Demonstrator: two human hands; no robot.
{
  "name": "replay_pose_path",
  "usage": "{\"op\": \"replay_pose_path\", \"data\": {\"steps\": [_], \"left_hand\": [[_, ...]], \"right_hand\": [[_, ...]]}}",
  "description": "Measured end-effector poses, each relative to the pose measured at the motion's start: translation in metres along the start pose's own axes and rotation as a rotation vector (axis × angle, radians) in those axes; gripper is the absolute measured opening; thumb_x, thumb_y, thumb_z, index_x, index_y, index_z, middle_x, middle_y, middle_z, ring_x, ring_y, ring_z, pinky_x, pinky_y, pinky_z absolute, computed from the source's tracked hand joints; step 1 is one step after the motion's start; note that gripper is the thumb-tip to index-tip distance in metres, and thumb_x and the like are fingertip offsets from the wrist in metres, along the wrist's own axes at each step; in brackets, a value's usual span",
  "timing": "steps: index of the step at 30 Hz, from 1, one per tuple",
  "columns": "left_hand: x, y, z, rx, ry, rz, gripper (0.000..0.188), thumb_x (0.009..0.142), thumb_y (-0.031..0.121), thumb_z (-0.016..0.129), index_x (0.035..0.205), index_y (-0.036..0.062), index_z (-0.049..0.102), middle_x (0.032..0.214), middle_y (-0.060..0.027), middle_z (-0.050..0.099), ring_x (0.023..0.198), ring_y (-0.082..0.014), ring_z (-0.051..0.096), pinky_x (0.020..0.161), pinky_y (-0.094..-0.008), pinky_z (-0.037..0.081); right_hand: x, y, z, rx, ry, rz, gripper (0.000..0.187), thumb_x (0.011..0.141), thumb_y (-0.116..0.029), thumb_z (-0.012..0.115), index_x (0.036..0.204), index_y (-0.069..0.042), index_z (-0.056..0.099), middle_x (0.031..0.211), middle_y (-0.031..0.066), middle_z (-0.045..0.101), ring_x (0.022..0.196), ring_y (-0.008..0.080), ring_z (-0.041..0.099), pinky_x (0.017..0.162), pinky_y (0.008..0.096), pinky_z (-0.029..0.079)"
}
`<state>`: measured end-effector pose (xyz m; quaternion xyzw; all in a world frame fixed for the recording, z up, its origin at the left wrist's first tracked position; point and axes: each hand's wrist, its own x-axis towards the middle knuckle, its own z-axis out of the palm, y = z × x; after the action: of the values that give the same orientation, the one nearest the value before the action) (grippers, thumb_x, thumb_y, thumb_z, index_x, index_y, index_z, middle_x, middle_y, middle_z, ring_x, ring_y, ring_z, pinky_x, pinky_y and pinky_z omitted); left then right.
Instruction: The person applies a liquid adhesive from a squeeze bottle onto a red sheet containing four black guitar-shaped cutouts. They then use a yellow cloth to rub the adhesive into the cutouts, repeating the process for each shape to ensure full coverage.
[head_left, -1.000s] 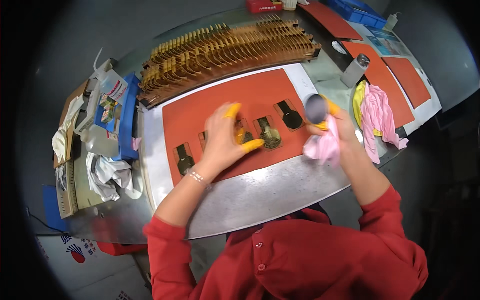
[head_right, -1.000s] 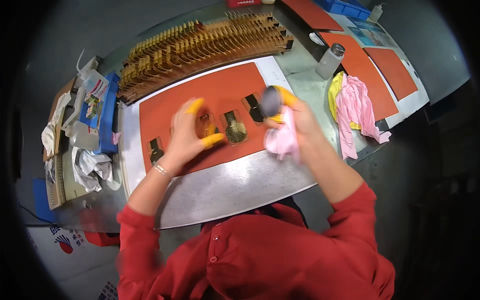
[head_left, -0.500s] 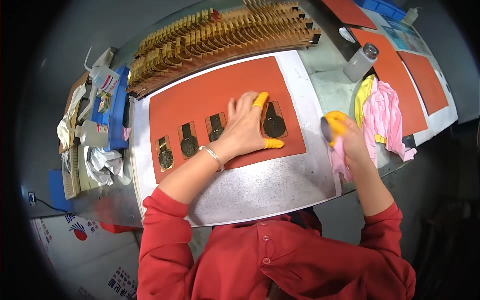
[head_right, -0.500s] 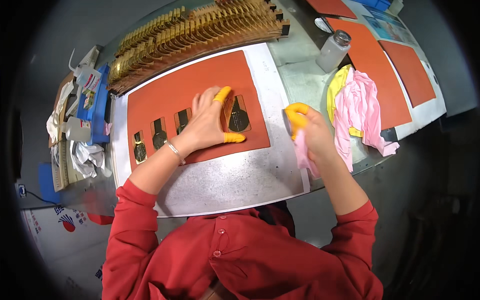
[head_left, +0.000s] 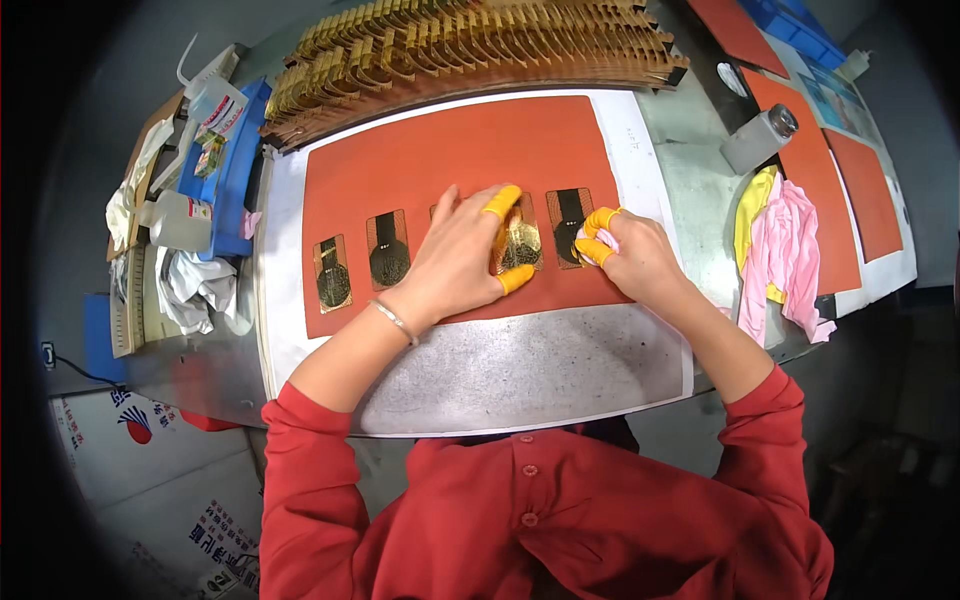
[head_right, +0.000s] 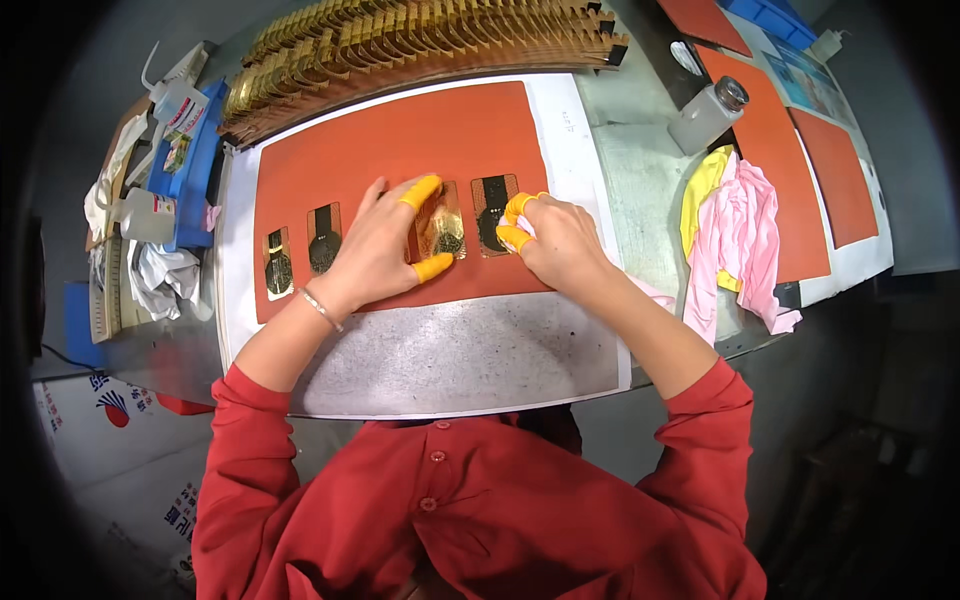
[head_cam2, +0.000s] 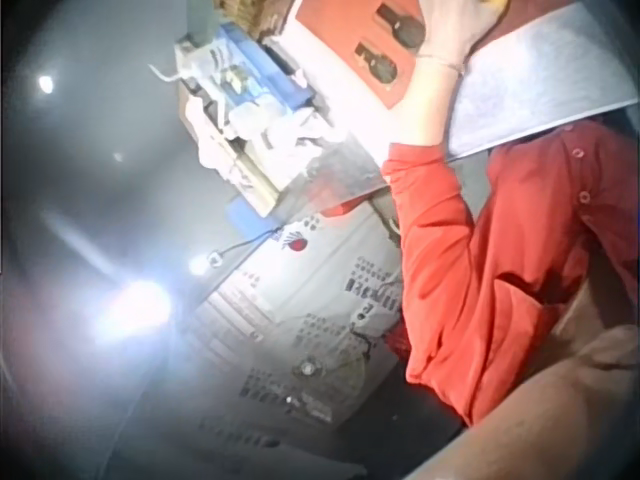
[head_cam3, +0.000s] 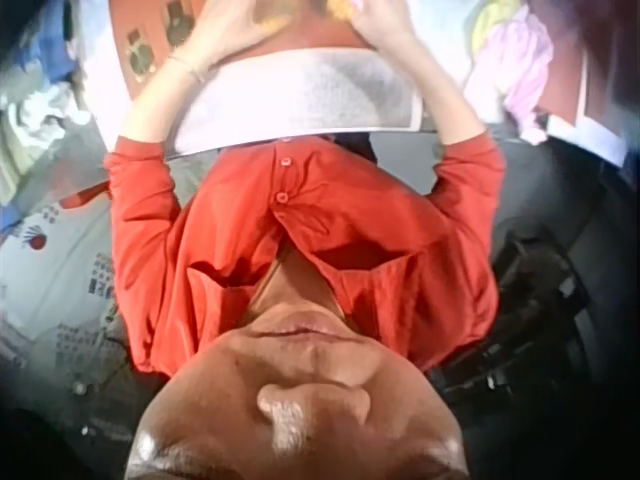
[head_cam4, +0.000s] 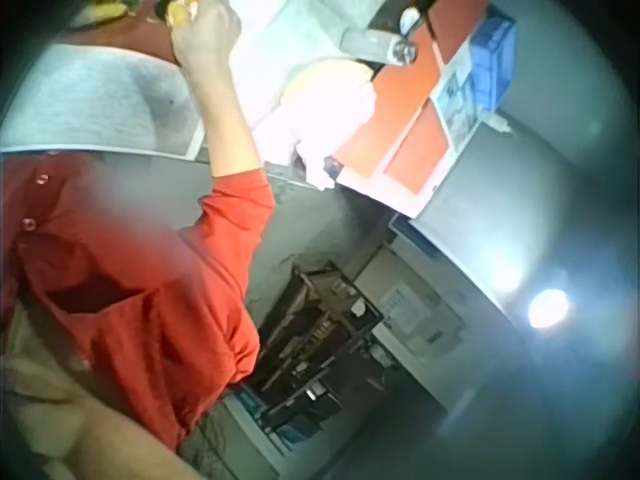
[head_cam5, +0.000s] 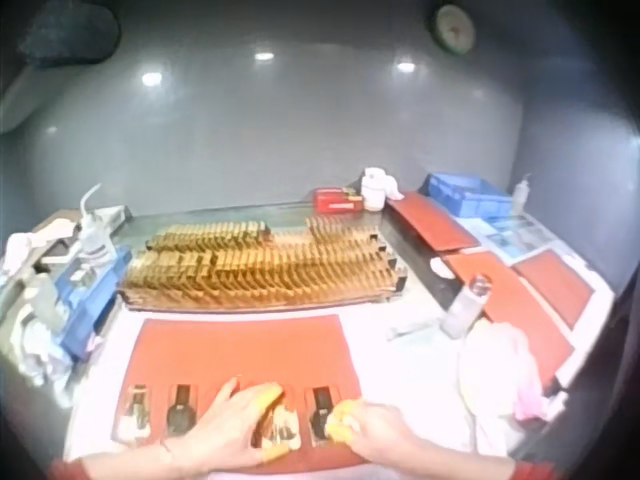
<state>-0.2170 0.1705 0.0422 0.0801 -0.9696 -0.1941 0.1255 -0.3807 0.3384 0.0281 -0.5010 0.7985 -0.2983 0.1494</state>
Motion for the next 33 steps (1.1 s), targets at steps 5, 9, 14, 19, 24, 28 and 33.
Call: {"op": "replay_pose_path", "data": {"steps": [5,9,14,19,24,28,33], "left_hand": [[-0.042,-0.029,-0.031,-0.055,0.374,-0.099,0.052,0.07,0.013,0.073,0.116,0.0029,0.051,0.11,-0.0139,0.056,0.103,-0.0318,0.051,0.096,-0.0427,0.036],[-0.079,-0.08,-0.048,-0.2,0.546,-0.309,0.039,0.079,0.007,0.065,0.116,0.0012,0.055,0.114,-0.013,0.057,0.106,-0.0249,0.054,0.091,-0.0333,0.042],[-0.115,-0.136,-0.065,-0.006,0.733,-0.295,0.034,0.084,0.006,0.061,0.116,-0.0031,0.054,0.116,-0.0124,0.058,0.111,-0.0223,0.052,0.098,-0.0327,0.036],[-0.119,-0.147,-0.058,-0.146,0.771,-0.382,0.028,0.084,0.004,0.059,0.111,-0.0015,0.058,0.112,-0.012,0.061,0.107,-0.0219,0.054,0.096,-0.0334,0.037],[-0.116,-0.138,-0.056,-0.066,0.727,-0.366,0.027,0.083,0.004,0.059,0.11,0.0012,0.06,0.106,-0.0094,0.062,0.101,-0.0198,0.056,0.091,-0.0324,0.039],[-0.12,-0.146,-0.048,-0.231,0.704,-0.465,0.028,0.085,0.006,0.057,0.112,0.0029,0.059,0.104,-0.0076,0.062,0.099,-0.0171,0.055,0.089,-0.029,0.038],[-0.12,-0.158,-0.041,-0.431,0.76,-0.544,0.035,0.087,0.007,0.056,0.121,0.0004,0.052,0.116,-0.0107,0.057,0.112,-0.0185,0.05,0.097,-0.0309,0.035]], "right_hand": [[0.002,-0.005,0.005,-0.012,0.052,-0.048,0.017,0.079,-0.017,0.063,0.08,0.0,0.061,0.072,0.0181,0.06,0.064,0.0346,0.059,0.059,0.0417,0.046],[0.001,-0.008,0.009,-0.124,0.07,-0.071,0.015,0.078,-0.015,0.061,0.079,-0.001,0.06,0.072,0.0179,0.059,0.065,0.035,0.058,0.059,0.0433,0.045],[-0.008,-0.008,0.021,-0.196,0.09,-0.028,0.009,0.077,-0.012,0.061,0.081,-0.004,0.063,0.072,0.0157,0.059,0.067,0.0332,0.058,0.06,0.0408,0.046],[-0.007,-0.022,0.021,-0.218,0.159,0.007,0.007,0.078,-0.009,0.061,0.083,-0.005,0.064,0.076,0.016,0.06,0.071,0.0312,0.058,0.063,0.0383,0.046],[-0.003,-0.02,0.023,-0.245,0.209,-0.024,0.007,0.076,-0.01,0.06,0.08,-0.004,0.063,0.074,0.0166,0.058,0.066,0.035,0.057,0.06,0.0434,0.046],[0.004,-0.013,0.024,-0.245,0.194,-0.018,0.007,0.078,-0.012,0.06,0.081,-0.006,0.062,0.075,0.0172,0.058,0.067,0.0348,0.058,0.06,0.0431,0.046],[-0.008,-0.015,0.024,-0.262,0.191,-0.094,0.008,0.077,-0.011,0.06,0.08,-0.005,0.062,0.074,0.0169,0.058,0.066,0.0342,0.058,0.057,0.0423,0.047]]}}
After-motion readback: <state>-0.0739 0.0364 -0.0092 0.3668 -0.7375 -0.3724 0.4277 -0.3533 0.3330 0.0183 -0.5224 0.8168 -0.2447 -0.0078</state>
